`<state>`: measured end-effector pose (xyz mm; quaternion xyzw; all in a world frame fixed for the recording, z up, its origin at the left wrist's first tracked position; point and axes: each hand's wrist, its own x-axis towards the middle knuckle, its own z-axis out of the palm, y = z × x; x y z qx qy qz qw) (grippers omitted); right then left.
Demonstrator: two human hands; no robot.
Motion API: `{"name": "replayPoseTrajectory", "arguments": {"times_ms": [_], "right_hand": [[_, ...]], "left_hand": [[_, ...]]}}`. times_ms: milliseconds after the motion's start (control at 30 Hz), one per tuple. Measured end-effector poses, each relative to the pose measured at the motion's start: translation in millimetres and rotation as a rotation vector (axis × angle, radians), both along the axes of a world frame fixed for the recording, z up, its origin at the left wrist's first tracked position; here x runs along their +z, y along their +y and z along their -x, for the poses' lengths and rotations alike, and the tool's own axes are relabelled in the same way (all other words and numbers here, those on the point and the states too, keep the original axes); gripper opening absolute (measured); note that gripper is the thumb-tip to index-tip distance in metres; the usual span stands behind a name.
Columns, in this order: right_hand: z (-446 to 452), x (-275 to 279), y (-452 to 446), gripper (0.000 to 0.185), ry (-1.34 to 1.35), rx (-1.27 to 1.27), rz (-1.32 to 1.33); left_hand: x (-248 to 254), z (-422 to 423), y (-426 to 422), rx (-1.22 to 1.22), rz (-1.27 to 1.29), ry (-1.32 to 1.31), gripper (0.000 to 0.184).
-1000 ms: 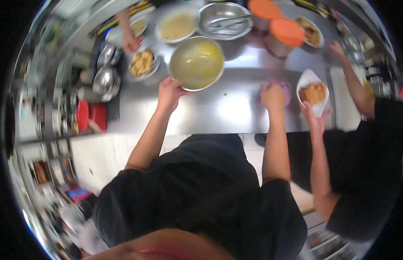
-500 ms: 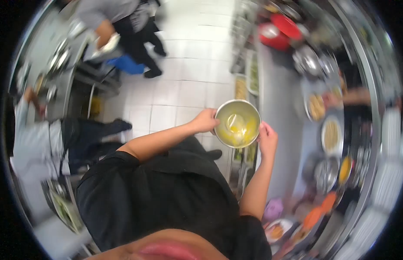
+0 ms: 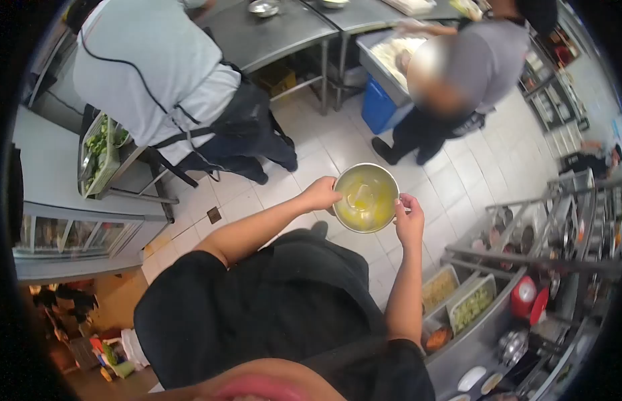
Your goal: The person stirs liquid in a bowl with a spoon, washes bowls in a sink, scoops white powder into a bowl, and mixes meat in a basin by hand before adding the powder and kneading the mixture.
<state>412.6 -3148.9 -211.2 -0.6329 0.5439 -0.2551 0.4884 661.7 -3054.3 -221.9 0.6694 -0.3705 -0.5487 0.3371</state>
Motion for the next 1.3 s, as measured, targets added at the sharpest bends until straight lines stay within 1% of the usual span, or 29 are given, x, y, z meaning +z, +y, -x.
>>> {"name": "replayPoseTrajectory", "arguments": {"times_ms": [67,133,167,233,300,333,367,433,467,500,533,567,633,667,700,733,767,800,833,900,933,967,1000,1033,1067,1133,1167,1233,1300], "right_hand": [[-43.7,5.3,-26.1,0.028,-0.001,0.104,0.004],[-82.3,9.5,-49.9,0.026,0.008,0.186,-0.008],[-104.8,6.0,-60.9,0.026,0.0,0.227,-0.068],[-147.7,18.4,-83.4,0.026,-0.009,0.268,-0.139],[-183.4,34.2,-103.7,0.028,-0.194,0.259,-0.293],[-218.4,36.4,-129.7,0.024,-0.226,0.299,-0.284],[-232.6,29.2,-143.7,0.021,-0.192,0.323,-0.218],[-266.8,16.5,-177.9,0.013,-0.179,0.447,-0.195],[-287.5,15.6,-194.9,0.013,-0.177,0.467,-0.194],[-310.6,13.0,-214.0,0.011,-0.088,0.586,-0.169],[-333.8,12.6,-234.2,0.01,0.002,0.71,-0.14],[-359.2,-2.2,-257.8,0.009,-0.043,0.792,-0.098],[-411.7,-16.9,-301.8,0.009,-0.004,0.946,-0.126],[-442.8,-16.5,-324.3,0.011,0.031,1.017,-0.105],[-467.4,-19.5,-341.5,0.012,0.07,1.085,-0.098],[-492.7,-25.6,-359.9,0.013,0.051,1.124,-0.045],[-517.4,-10.1,-371.9,0.013,0.163,1.134,-0.068],[-541.0,-11.1,-389.4,0.014,0.191,1.146,0.046],[-566.1,-10.2,-406.2,0.016,0.212,1.157,0.166],[-603.6,8.2,-427.4,0.019,0.216,1.004,0.282],[-628.8,-10.2,-458.9,0.019,0.188,0.963,0.322],[-641.5,-1.2,-472.2,0.02,0.135,0.893,0.29],[-658.0,-6.1,-492.5,0.02,0.113,0.858,0.237],[-672.0,-18.6,-514.2,0.02,0.092,0.821,0.183],[-681.9,-39.5,-528.9,0.02,0.093,0.828,0.178],[-699.0,-83.3,-546.8,0.02,0.063,0.72,0.292],[-700.0,-86.6,-547.3,0.02,0.067,0.727,0.279],[-702.8,-90.3,-543.7,0.021,0.008,0.615,-0.086],[-718.0,-90.1,-549.0,0.022,0.018,0.625,-0.112]], "left_hand": [[3.9,-36.6,0.8,0.079,0.03,-0.047,0.027],[-2.9,-66.9,-0.3,0.214,0.006,0.127,0.03],[-10.8,-82.5,1.3,0.225,0.006,0.136,0.03],[-5.1,-111.4,-3.4,0.324,0.053,0.276,0.033],[11.6,-131.3,-8.1,0.381,0.067,0.344,0.033],[16.0,-154.2,-20.1,0.439,0.083,0.408,0.034],[15.7,-162.7,-26.2,0.45,0.082,0.408,0.034],[12.9,-183.3,-44.4,0.526,0.098,0.418,0.036],[12.4,-194.5,-53.5,0.544,0.104,0.418,0.036],[10.9,-205.5,-64.5,0.585,0.109,0.401,0.037],[8.4,-215.3,-76.0,0.63,0.116,0.386,0.037],[-1.1,-226.5,-88.9,0.662,0.128,0.388,0.037],[-15.8,-245.4,-114.4,0.737,0.134,0.372,0.038],[8.2,-252.5,-128.4,0.846,0.137,0.437,0.037],[5.9,-266.6,-142.9,0.872,0.147,0.423,0.037],[-2.9,-275.6,-154.0,0.978,0.157,0.484,0.037],[5.2,-283.7,-165.2,1.08,0.164,0.547,0.038],[14.9,-295.0,-176.1,1.1,0.201,0.616,0.036],[9.0,-308.7,-184.5,1.153,0.231,0.627,0.034],[-4.7,-330.5,-190.0,1.251,0.342,0.609,0.041],[0.3,-340.5,-198.0,1.284,0.423,0.599,0.044],[4.7,-348.3,-203.8,1.366,0.456,0.572,0.044],[9.1,-356.8,-211.3,1.393,0.481,0.562,0.043],[15.5,-365.8,-218.3,1.42,0.503,0.551,0.043],[5.5,-378.5,-219.3,1.418,0.506,0.533,0.041],[6.6,-406.3,-235.2,1.462,0.48,0.517,0.039],[5.2,-422.8,-241.3,1.498,0.461,0.508,0.039],[-23.2,-474.8,-246.6,1.484,0.43,0.559,0.038],[-44.2,-530.4,-258.5,1.5,0.508,0.569,0.036]]}}
